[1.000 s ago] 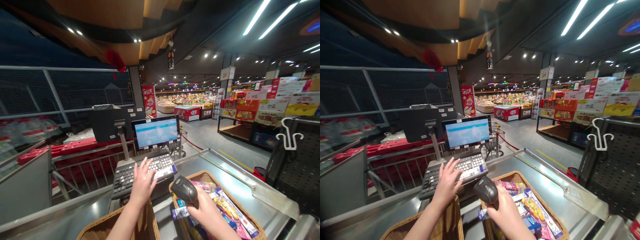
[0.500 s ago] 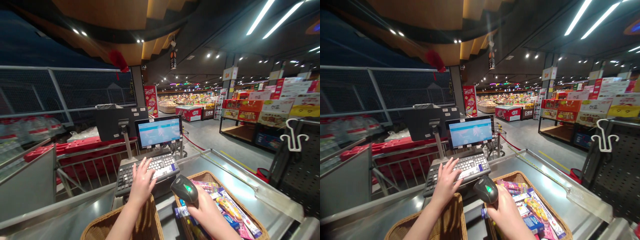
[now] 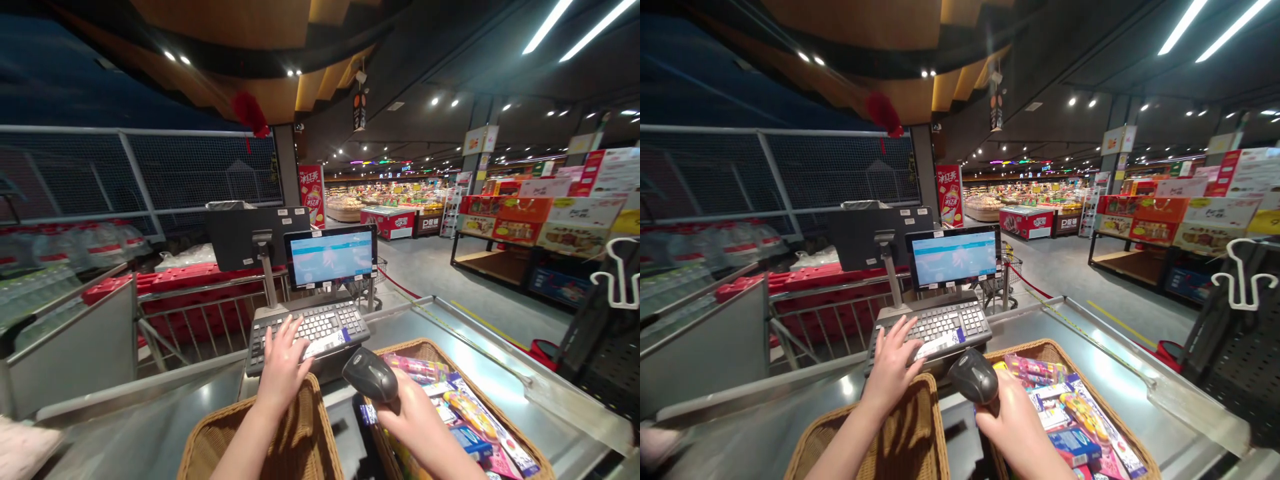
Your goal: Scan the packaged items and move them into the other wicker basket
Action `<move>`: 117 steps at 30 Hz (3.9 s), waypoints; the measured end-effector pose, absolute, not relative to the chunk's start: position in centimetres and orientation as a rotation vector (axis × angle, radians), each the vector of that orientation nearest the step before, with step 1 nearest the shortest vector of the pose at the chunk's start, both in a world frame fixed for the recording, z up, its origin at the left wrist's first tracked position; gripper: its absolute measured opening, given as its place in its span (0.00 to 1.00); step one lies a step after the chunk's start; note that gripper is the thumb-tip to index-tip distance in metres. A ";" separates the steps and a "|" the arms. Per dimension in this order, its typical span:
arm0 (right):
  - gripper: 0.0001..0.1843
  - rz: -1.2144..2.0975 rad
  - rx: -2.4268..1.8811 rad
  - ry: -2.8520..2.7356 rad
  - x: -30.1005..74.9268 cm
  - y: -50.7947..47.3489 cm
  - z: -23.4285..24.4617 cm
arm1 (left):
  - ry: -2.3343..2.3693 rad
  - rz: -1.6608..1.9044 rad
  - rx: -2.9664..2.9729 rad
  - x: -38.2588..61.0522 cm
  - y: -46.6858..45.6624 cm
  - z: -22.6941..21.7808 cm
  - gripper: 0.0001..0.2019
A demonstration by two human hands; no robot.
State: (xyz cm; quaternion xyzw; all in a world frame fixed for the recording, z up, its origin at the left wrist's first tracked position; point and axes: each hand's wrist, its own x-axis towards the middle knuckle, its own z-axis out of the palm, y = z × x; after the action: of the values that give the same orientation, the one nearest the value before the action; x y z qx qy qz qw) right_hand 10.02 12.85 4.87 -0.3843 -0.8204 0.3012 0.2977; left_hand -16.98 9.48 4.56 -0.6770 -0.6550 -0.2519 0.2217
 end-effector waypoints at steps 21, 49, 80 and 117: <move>0.15 0.890 -0.968 -2.351 5.8 9.9 3.1 | -2.190 -0.596 -1.862 -21.7 -1.5 -4.6 0.06; 0.08 0.918 -1.176 -2.152 12.9 11.4 3.8 | -2.303 -0.366 -2.297 -14.3 6.5 -5.7 0.07; 0.11 0.803 -1.243 -1.921 20.0 16.4 5.2 | -1.873 -0.315 -2.764 -3.4 19.0 -4.3 0.13; 0.10 0.771 -1.340 -1.955 20.0 15.4 4.2 | -1.972 -1.392 -2.623 -5.9 20.2 1.0 0.06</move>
State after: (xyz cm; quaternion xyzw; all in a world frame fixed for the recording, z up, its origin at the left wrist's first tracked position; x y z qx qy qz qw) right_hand 20.04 15.40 4.19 -0.5096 -0.7434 0.2934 0.3188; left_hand -5.87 20.22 1.00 -0.7194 -0.5409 -0.3820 -0.2098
